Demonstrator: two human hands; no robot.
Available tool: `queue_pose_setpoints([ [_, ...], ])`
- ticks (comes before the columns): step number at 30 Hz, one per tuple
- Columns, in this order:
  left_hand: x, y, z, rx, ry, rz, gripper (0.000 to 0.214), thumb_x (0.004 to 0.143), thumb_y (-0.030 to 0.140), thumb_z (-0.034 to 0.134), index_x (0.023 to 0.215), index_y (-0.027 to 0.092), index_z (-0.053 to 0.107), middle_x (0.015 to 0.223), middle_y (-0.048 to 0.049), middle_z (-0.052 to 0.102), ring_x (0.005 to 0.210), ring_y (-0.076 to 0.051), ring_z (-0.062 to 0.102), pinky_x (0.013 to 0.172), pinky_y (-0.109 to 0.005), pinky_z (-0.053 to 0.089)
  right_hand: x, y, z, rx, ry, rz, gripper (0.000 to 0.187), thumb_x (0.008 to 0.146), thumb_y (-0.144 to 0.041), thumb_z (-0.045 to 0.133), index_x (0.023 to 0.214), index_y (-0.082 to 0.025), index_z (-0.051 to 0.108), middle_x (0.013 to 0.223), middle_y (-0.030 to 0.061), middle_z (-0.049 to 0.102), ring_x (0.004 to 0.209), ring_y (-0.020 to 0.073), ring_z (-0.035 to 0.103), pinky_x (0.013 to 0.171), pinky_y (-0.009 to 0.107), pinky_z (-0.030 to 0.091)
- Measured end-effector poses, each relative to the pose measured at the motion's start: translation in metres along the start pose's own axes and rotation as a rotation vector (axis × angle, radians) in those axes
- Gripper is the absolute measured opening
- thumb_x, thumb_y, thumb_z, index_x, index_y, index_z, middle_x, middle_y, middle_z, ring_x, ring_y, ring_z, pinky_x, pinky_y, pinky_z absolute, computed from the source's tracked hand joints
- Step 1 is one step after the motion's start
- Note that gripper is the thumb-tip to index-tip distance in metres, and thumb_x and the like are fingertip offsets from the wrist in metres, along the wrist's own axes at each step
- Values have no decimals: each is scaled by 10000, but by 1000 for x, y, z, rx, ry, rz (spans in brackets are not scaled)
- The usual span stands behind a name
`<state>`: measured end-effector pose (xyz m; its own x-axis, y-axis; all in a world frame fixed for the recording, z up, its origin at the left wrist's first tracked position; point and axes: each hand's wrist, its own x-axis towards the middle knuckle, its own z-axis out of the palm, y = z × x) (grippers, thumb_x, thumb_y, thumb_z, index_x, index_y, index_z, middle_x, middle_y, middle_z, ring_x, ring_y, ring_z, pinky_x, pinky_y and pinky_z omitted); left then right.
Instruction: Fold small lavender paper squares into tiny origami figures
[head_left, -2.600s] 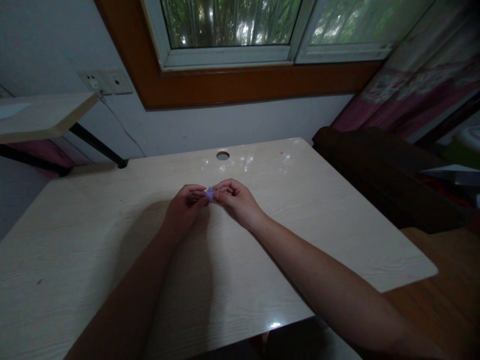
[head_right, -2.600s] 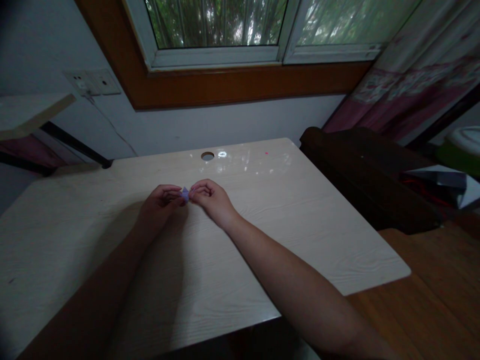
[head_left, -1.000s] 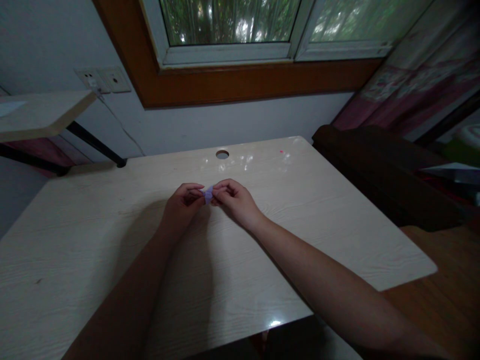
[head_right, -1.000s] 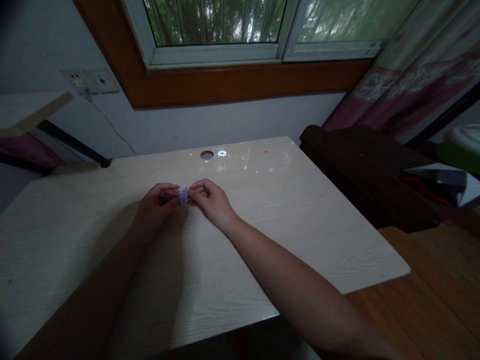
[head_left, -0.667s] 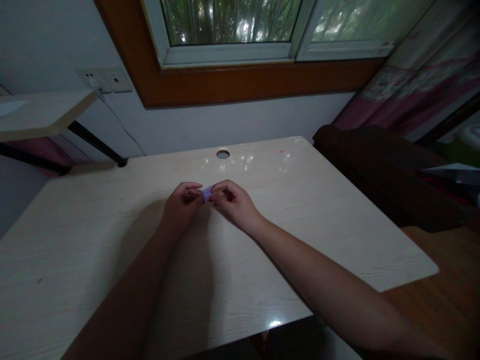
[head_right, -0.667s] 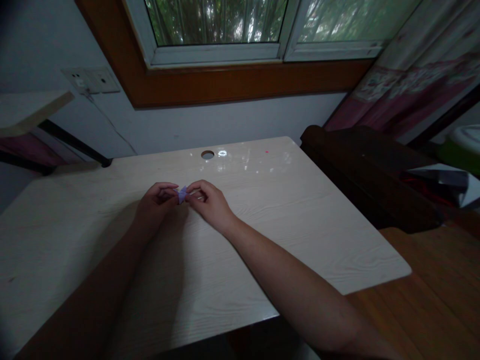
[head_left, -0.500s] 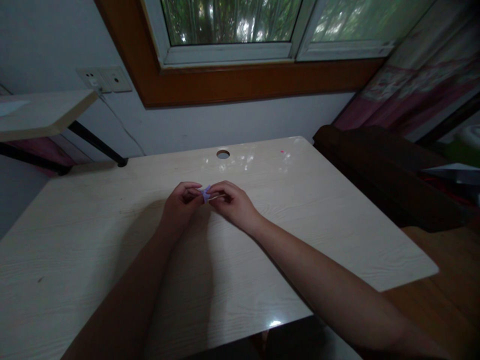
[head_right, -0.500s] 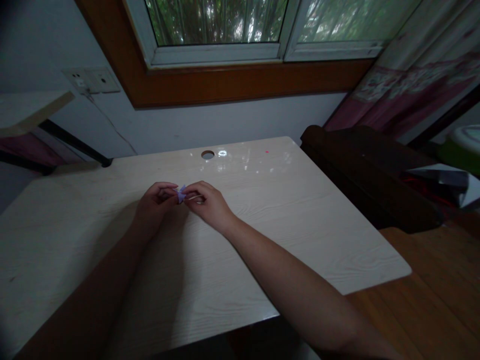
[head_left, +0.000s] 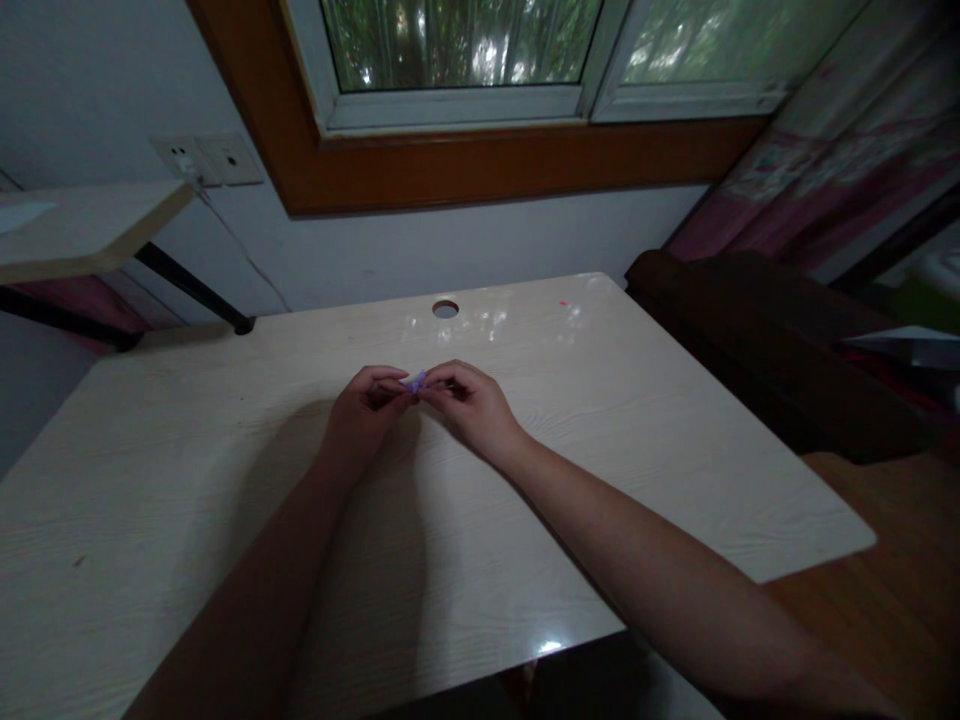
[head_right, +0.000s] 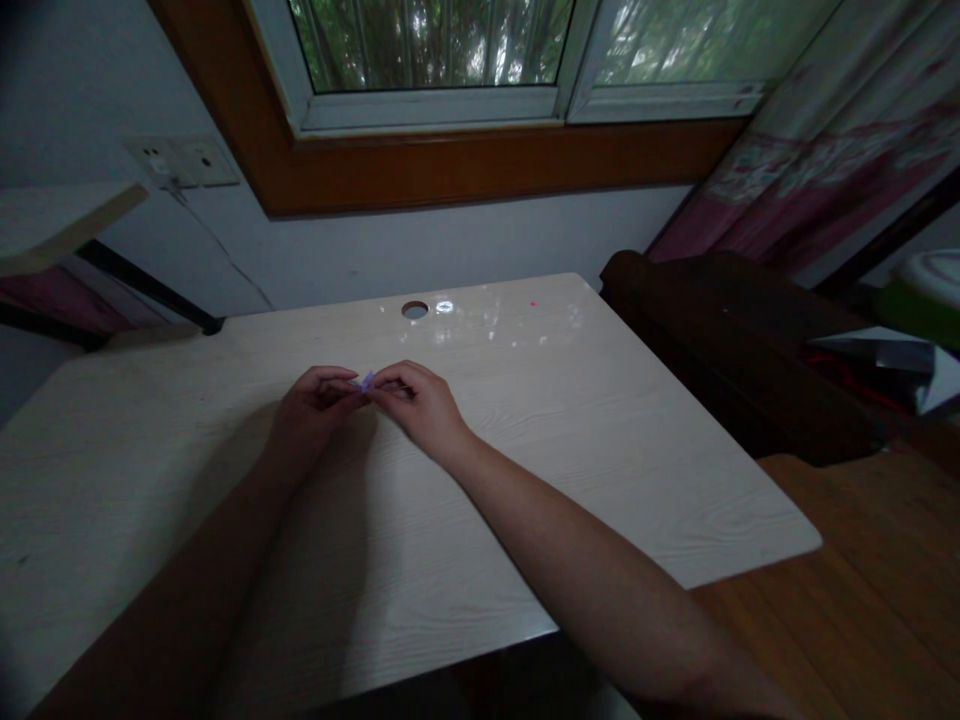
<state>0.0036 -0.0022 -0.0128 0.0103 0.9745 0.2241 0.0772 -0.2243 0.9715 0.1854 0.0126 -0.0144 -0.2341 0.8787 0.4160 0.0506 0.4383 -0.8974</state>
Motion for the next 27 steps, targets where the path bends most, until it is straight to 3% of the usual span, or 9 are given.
queue_pose_setpoints([
  [19, -1, 6, 3, 119, -31, 22, 298, 743, 342, 784, 973, 195, 665, 858, -31, 717, 802, -164, 690, 746, -278, 551, 0, 5, 4, 236, -5, 130, 203, 814, -305, 724, 986, -231, 645, 892, 17, 688, 823, 145, 651, 768, 293, 522],
  [27, -1, 5, 3, 72, -42, 23, 310, 731, 343, 798, 965, 193, 662, 866, -32, 711, 811, -160, 686, 770, -283, 548, 1, 9, 4, 274, 33, 127, 422, 764, -282, 776, 1127, -275, 562, 881, -9, 665, 798, 138, 657, 724, 277, 528],
])
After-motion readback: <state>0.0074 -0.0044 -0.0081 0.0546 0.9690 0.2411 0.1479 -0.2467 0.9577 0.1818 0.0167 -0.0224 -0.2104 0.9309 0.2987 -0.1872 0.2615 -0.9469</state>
